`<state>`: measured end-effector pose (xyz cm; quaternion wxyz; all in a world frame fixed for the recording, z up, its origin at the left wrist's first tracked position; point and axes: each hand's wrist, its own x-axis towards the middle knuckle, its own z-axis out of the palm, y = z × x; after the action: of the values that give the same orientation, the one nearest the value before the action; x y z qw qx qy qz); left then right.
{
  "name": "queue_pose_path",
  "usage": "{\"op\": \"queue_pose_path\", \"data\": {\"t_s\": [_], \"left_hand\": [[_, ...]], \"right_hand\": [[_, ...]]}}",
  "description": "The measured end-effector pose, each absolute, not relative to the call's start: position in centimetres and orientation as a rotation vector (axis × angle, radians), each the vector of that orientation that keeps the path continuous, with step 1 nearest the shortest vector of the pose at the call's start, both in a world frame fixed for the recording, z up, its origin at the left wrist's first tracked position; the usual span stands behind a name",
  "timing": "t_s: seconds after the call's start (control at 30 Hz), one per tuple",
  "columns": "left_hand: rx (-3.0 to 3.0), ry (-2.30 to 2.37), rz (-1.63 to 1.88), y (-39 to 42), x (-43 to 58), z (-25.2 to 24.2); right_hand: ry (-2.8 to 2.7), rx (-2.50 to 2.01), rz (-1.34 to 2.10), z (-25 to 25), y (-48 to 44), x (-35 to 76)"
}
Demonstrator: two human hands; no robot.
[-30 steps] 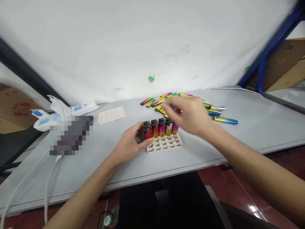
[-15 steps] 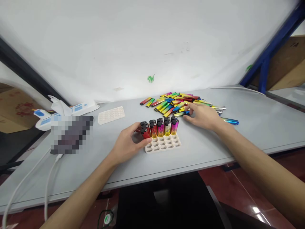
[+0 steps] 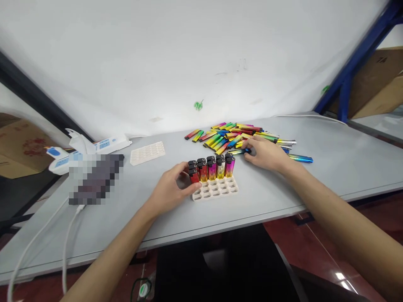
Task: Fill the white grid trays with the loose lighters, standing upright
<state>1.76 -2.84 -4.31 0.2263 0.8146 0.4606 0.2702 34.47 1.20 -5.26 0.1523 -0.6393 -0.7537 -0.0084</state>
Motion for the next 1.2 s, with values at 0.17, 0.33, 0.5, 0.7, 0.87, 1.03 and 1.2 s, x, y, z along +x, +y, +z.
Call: {"op": "queue_pose_path", "data": {"t_s": [0.17,0.33,0.5,0.7,0.87,1.03,1.2], "left_hand": [[2.213,1.284,0.811,-2.8,1.7,-4.4],[2.149,1.254,0.873,-2.6,1.4,-4.9],[2.151,1.219,0.858,-2.4,1.2,-5.1],[2.203,1.286,0.759,-2.6,1.6,-4.6],[2.124,1.241,0.906,-2.5,1.2,-5.0],[2.099,1.242,0.825,-2.3,1.2,-5.2],[2.102,1.291,0.734,-2.4,1.3,-5.0]], "right_hand": [[-2.195,-1.792,0.06,-5.5,1.8,35.0],[-2.139,-1.798,0.169,-5.3,1.7,35.1],[-1.967,-1.659,0.438,-4.7,1.1,34.7],[-1.598,-1.34,0.816,-4.1,1.0,34.3],[-1.337,-1.085,1.132,-4.3,1.0,33.6],[-1.254,-1.146,1.209,-4.4,0.9,32.7],[-1.169,-1.27,1.268,-4.4,1.0,32.3]]}}
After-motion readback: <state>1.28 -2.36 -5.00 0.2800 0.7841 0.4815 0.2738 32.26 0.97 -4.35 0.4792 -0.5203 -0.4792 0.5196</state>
